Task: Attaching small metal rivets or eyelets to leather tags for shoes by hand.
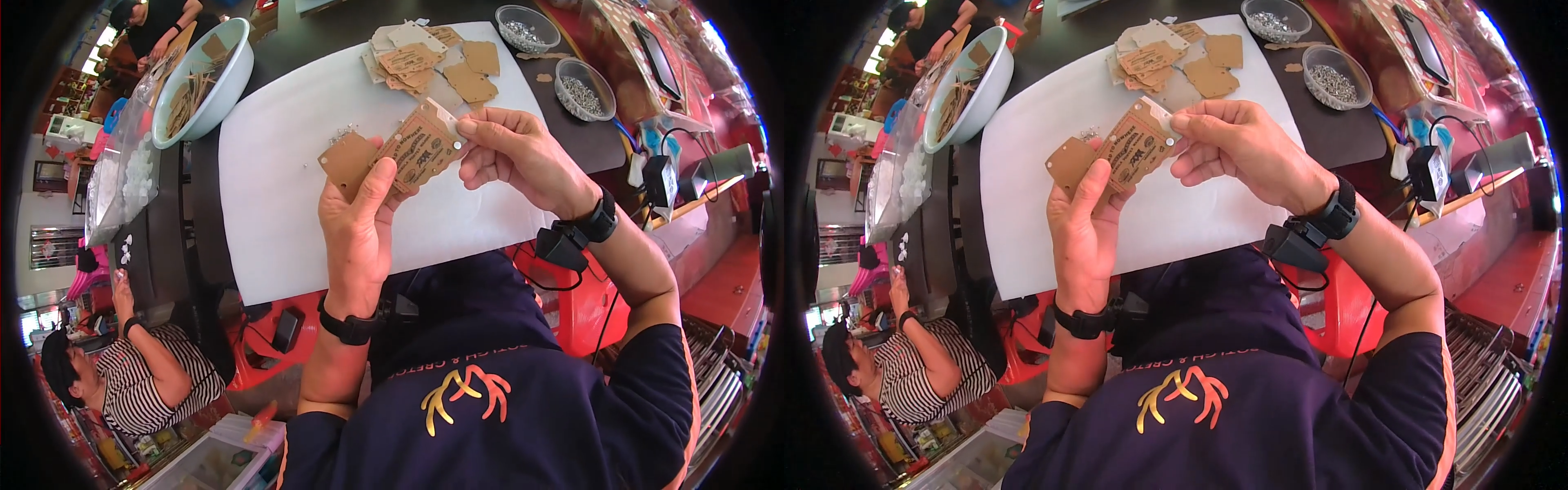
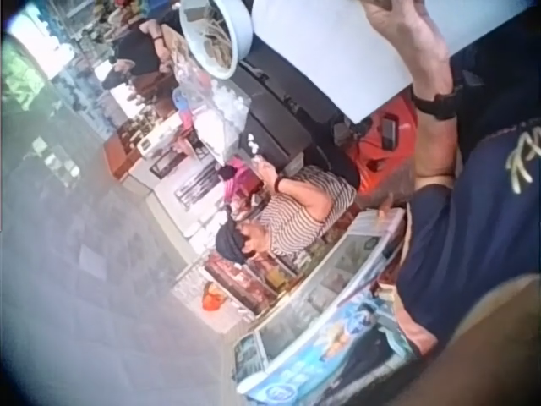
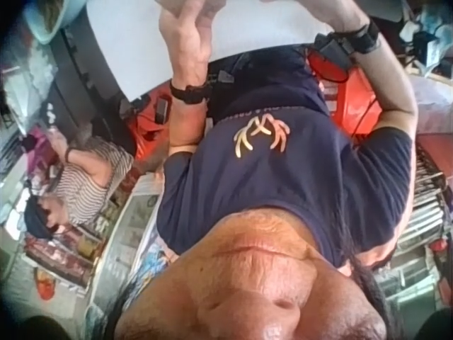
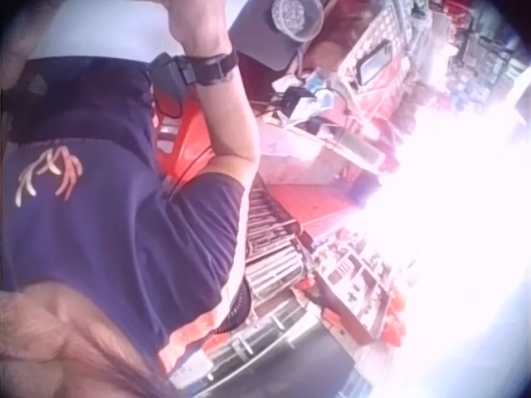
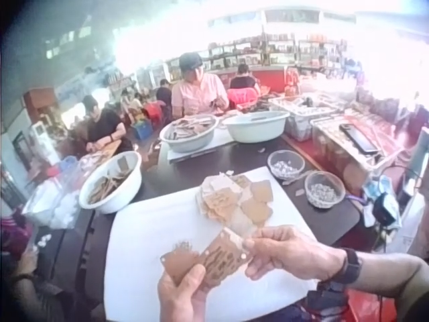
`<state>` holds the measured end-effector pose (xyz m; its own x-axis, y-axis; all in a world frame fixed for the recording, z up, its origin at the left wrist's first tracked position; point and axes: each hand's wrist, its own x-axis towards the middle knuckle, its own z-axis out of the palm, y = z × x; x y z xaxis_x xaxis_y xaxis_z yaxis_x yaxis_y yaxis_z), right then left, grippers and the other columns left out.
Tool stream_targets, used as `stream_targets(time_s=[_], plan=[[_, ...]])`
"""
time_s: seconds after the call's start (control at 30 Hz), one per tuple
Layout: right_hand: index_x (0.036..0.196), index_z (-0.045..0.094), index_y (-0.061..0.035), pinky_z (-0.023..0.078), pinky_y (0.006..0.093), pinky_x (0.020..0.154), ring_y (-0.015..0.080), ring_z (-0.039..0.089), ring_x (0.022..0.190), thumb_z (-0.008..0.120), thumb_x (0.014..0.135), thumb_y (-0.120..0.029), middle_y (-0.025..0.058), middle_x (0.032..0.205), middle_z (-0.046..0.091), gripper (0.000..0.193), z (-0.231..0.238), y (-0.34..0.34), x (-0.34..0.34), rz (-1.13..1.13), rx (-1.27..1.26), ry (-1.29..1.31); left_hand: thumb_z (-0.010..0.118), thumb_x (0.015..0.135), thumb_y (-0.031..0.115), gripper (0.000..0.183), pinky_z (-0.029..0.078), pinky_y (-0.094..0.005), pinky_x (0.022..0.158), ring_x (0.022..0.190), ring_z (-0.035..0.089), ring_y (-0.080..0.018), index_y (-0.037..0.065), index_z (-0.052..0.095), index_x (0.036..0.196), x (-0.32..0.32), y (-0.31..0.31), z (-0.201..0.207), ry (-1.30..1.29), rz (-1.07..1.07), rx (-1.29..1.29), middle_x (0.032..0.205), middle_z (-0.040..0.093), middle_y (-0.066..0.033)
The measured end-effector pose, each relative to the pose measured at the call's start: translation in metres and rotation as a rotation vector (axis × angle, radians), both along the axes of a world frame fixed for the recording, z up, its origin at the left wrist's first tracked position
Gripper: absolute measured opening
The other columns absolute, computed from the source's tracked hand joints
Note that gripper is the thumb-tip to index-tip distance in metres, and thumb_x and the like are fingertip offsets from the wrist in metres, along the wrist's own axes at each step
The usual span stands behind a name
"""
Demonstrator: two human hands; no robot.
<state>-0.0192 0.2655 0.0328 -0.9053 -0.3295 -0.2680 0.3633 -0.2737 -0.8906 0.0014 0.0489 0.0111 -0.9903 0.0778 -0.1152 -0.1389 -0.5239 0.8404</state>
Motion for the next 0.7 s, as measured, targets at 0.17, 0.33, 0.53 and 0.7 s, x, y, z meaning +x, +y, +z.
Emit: stream_targets(time_s=[0.17, 0.33, 0.53, 0.7], plan=[[0.115, 0.060, 0.0016, 0.059, 0.0290, 0.075, 0.0137, 0.069, 0.081, 0.059, 0.099, -0.029, 0.0069, 0.095, 0.066, 0.034, -0.008, 0.000, 0.003, 0.033, -0.107, -0.011, 0.067, 0.092, 0.014, 0.035, 0.053, -0.0342, 0.085, 0.102, 0.062, -0.0174, 0.002, 0.056, 0.124, 0.007, 0.004, 0.007, 0.101, 0.071, -0.085, 0.116, 0.061, -0.0075], [0.115, 0.061, -0.0023, 0.057, 0.0312, 0.075, 0.0116, 0.064, 0.087, 0.063, 0.097, -0.030, 0.0043, 0.100, 0.066, 0.033, 0.000, -0.017, 0.019, 0.074, -0.063, 0.000, 0.064, 0.094, 0.012, 0.038, 0.052, -0.0358, 0.086, 0.104, 0.061, -0.0192, -0.002, 0.051, 0.126, 0.010, 0.009, 0.010, 0.185, 0.216, -0.177, 0.118, 0.059, -0.0113], [0.106, 0.065, -0.0032, 0.056, 0.0286, 0.073, 0.0091, 0.062, 0.082, 0.067, 0.094, -0.022, 0.0021, 0.099, 0.065, 0.022, -0.011, -0.030, 0.025, 0.078, -0.100, -0.012, 0.063, 0.094, 0.011, 0.041, 0.052, -0.0367, 0.087, 0.103, 0.061, -0.0203, -0.007, 0.048, 0.128, 0.015, 0.014, 0.011, 0.206, 0.251, -0.216, 0.118, 0.058, -0.0138], [0.104, 0.065, -0.0034, 0.055, 0.0273, 0.070, 0.0086, 0.061, 0.079, 0.066, 0.094, -0.022, 0.0016, 0.097, 0.064, 0.021, -0.014, -0.031, 0.025, 0.038, -0.144, -0.028, 0.063, 0.094, 0.011, 0.042, 0.053, -0.0368, 0.087, 0.102, 0.062, -0.0203, -0.007, 0.047, 0.128, 0.016, 0.015, 0.005, 0.219, 0.240, -0.221, 0.118, 0.059, -0.0144]])
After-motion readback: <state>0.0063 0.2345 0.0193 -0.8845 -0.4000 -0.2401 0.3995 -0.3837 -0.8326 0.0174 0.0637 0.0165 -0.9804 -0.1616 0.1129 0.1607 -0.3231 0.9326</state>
